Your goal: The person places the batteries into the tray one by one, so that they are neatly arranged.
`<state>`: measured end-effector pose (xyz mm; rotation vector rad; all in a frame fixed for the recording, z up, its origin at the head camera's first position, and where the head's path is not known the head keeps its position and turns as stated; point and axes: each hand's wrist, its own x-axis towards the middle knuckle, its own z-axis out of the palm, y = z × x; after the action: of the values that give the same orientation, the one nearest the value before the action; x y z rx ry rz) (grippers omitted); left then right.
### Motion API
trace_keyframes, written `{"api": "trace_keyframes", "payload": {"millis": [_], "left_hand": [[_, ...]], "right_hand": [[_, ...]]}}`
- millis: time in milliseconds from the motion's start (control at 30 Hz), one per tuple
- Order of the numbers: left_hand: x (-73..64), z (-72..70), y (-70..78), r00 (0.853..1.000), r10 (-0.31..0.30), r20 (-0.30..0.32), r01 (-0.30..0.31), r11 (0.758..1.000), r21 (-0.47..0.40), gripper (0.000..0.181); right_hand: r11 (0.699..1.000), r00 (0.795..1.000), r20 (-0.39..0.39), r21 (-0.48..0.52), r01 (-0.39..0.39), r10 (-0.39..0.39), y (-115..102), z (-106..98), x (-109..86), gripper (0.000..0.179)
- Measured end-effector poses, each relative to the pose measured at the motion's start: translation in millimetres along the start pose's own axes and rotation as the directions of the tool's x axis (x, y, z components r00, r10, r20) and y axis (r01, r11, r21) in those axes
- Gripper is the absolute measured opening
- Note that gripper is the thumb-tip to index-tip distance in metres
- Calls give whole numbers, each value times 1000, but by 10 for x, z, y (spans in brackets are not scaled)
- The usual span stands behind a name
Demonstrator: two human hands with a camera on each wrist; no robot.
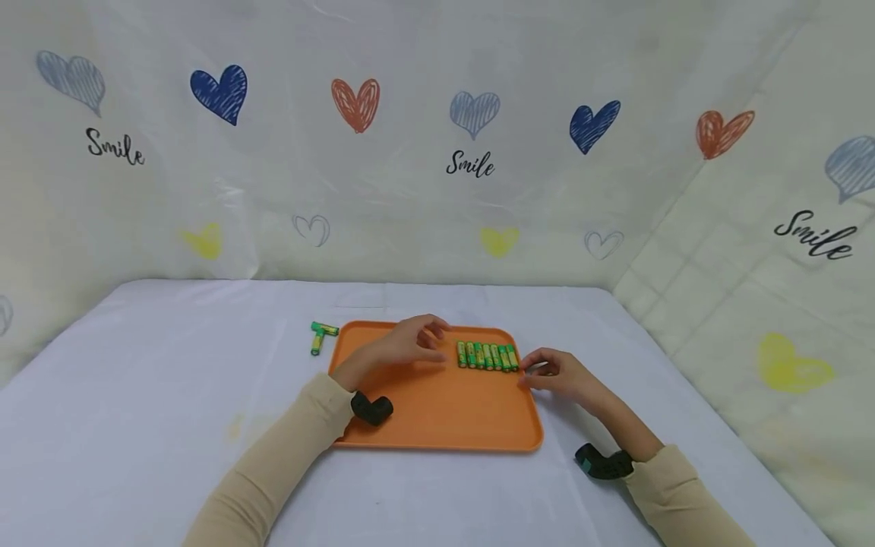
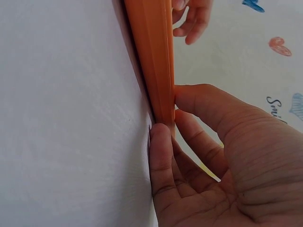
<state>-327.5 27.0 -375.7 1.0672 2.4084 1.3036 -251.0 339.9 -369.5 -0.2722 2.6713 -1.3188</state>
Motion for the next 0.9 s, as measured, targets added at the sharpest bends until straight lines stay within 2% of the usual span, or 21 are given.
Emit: {"api": "trace_keyframes", "payload": {"millis": [167,400,567,900], "left_hand": [[-35,-48,-8,1000,9,-10,-9,1000,-16,48],[-64,-86,56,1000,27,-6,-27,1000,-5,44],[-109,-141,75,999,17,-33,-17,1000,11,41],[-220,-299,37,997,-6,-73,11,998,63,40]], "right_hand": [[1000,1000,3,-5,-11,11,-4,8,-14,38],[1000,1000,10,-3,7,-7,-6,4,-11,38],[1000,999,19,9,29,-29,-13,10,-8,37],[1000,1000,13,-1,26,-26,7,-1,1,37]]}}
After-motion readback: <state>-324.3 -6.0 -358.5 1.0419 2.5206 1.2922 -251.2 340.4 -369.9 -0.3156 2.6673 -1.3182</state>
